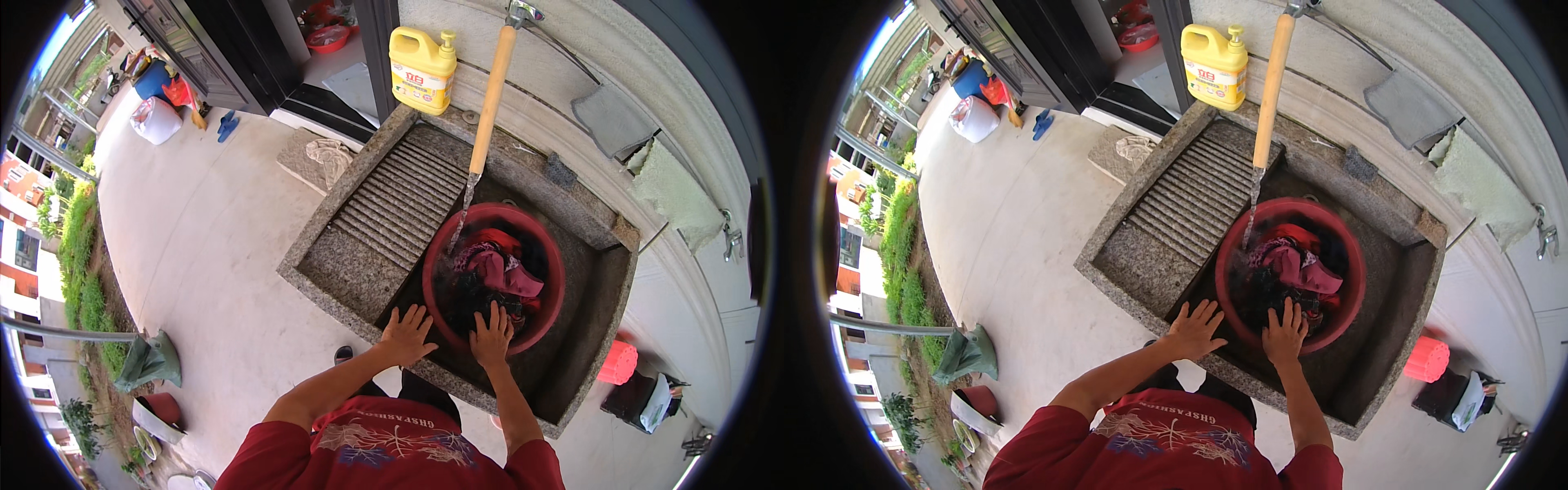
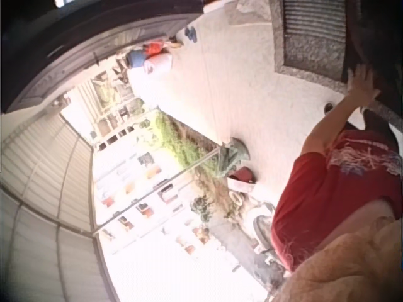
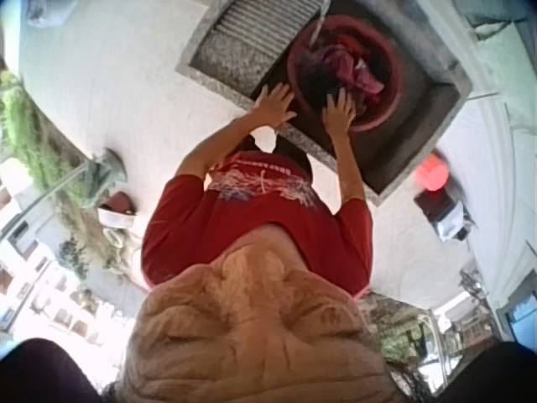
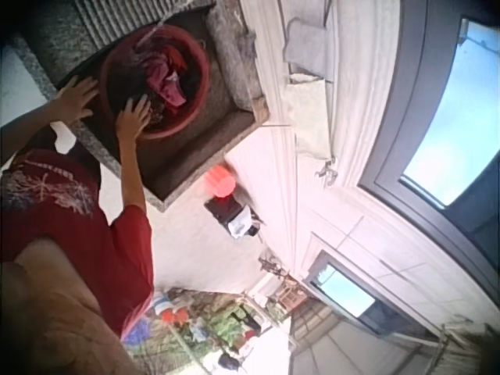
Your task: The person fills a red basin with water from a tap and places a pile of clothes into it. They then proceed to wash the clothes by hand, scrubbing them against a stone washboard and using a bar of soap. The person handles the clothes individually, scrubbing and rinsing them in the basin.
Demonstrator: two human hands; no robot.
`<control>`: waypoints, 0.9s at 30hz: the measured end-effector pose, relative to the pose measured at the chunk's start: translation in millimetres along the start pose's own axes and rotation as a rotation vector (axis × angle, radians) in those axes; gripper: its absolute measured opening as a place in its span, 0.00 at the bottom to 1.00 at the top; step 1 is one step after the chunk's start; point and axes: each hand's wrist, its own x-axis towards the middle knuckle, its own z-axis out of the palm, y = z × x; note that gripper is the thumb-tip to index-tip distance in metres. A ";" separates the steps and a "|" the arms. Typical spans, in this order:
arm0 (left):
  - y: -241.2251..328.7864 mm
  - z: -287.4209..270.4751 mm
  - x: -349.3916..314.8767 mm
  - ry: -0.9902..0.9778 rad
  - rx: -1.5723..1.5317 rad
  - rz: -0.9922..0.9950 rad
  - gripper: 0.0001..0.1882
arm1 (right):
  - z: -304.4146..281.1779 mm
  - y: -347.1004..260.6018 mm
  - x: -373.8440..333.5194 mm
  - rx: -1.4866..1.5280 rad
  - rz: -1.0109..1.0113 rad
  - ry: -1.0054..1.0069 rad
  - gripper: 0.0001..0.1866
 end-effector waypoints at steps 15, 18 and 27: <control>-86.1 27.5 -134.3 0.394 0.153 0.240 0.46 | -41.2 -156.5 -36.6 0.290 0.224 0.332 0.15; -135.5 64.4 -165.7 0.383 0.038 0.090 0.47 | -55.4 -257.8 -50.2 0.256 -0.029 0.510 0.17; -278.8 169.6 -257.9 0.299 -0.296 -0.361 0.35 | 107.0 -347.1 -18.3 0.447 0.018 0.142 0.26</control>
